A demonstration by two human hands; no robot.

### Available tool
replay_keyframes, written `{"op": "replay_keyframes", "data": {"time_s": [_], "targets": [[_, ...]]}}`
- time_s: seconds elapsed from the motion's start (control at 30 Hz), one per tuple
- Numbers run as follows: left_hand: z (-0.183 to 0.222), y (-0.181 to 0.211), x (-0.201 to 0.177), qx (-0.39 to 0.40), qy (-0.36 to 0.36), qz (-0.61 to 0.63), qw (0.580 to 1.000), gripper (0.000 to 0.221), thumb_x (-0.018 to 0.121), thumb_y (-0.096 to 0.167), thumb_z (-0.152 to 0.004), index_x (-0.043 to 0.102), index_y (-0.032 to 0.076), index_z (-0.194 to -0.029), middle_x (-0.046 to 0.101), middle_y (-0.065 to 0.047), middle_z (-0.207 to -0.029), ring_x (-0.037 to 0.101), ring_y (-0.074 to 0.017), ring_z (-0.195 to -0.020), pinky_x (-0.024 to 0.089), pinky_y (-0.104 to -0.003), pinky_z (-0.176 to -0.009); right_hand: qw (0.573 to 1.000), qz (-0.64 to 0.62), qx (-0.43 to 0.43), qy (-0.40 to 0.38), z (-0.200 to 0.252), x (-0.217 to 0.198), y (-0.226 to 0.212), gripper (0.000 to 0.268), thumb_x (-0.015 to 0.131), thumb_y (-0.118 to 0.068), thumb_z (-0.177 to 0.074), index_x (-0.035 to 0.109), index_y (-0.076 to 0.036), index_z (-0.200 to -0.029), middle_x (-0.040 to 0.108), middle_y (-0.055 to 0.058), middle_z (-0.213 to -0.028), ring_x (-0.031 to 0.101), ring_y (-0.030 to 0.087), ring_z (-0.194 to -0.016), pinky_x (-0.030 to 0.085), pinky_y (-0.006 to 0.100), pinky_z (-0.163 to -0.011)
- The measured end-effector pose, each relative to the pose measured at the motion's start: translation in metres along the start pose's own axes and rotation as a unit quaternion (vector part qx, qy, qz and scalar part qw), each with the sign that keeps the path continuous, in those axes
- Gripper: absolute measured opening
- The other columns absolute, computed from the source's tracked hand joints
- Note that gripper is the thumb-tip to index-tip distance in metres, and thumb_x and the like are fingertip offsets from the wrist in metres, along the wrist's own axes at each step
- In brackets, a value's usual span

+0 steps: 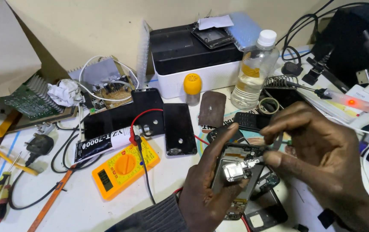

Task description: Disassembling a smartphone to remove internal components like the battery and motherboard using a pry tool.

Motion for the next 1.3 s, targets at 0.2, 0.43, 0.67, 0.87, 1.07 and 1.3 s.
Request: {"op": "replay_keyframes", "data": {"time_s": [0.2,0.43,0.67,0.87,1.07,1.3], "targets": [[0.007,-0.002,0.010,-0.040,0.061,-0.144,0.987,0.065,0.051,0.049,-0.099,0.040,0.016,-0.154,0.052,-0.005,-0.160,0.064,-0.0221,-0.139,0.051,-0.034,-0.102,0.991,-0.032,0.108,-0.071,0.009,0.003,0.011,0.043,0.087,-0.011,-0.066,0.078,-0.001,-0.106,0.071,0.009,-0.097,0.067,0.018,-0.086,0.050,0.027,-0.059],[0.010,0.015,0.019,-0.182,0.151,-0.162,0.958,0.068,0.051,0.057,-0.076,0.058,0.042,-0.142,0.078,0.013,-0.134,0.076,-0.0147,-0.108,0.055,-0.032,-0.091,0.992,-0.066,0.086,-0.066,0.011,0.006,0.017,0.040,0.085,-0.009,-0.069,0.075,0.001,-0.106,0.071,0.012,-0.097,0.069,0.022,-0.093,0.055,0.029,-0.078],[0.009,0.007,0.013,-0.116,0.106,-0.148,0.976,0.072,0.036,0.074,-0.090,0.052,0.031,-0.145,0.078,0.005,-0.131,0.081,-0.0168,-0.108,0.057,-0.031,-0.090,0.993,-0.062,0.079,-0.058,0.013,0.007,0.018,0.039,0.085,-0.006,-0.069,0.074,0.001,-0.105,0.072,0.012,-0.098,0.071,0.022,-0.096,0.059,0.030,-0.085],[0.004,-0.003,0.008,-0.039,0.031,-0.016,0.999,0.076,0.042,0.060,-0.101,0.036,0.007,-0.154,0.069,-0.014,-0.136,0.071,-0.0230,-0.122,0.057,-0.035,-0.100,0.994,-0.058,0.072,-0.059,0.012,0.008,0.020,0.038,0.085,-0.007,-0.070,0.074,0.000,-0.106,0.071,0.011,-0.098,0.068,0.019,-0.093,0.054,0.028,-0.079],[0.013,-0.040,0.007,-0.078,0.028,0.106,0.991,0.051,0.058,0.034,-0.100,0.034,0.011,-0.139,0.073,-0.021,-0.112,0.072,-0.0211,-0.089,0.057,-0.032,-0.075,0.986,-0.080,0.117,-0.081,0.002,-0.013,0.018,0.054,0.081,0.002,-0.068,0.070,0.005,-0.121,0.067,0.014,-0.108,0.069,0.022,-0.101,0.057,0.029,-0.079],[0.008,-0.046,0.003,-0.137,0.051,0.092,0.985,0.033,0.058,0.019,-0.091,0.044,0.011,-0.121,0.063,-0.014,-0.097,0.063,-0.0185,-0.080,0.055,-0.034,-0.070,0.972,0.093,0.206,-0.063,0.000,-0.054,0.048,0.013,0.071,-0.004,-0.084,0.076,-0.002,-0.096,0.081,0.012,-0.102,0.084,0.024,-0.095,0.072,0.034,-0.083]]}}
Point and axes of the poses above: each hand's wrist, its own z-axis away from the middle knuckle, its own x-axis out of the palm, y = z × x, the point moved 1 cm from there along -z, towards the middle knuckle
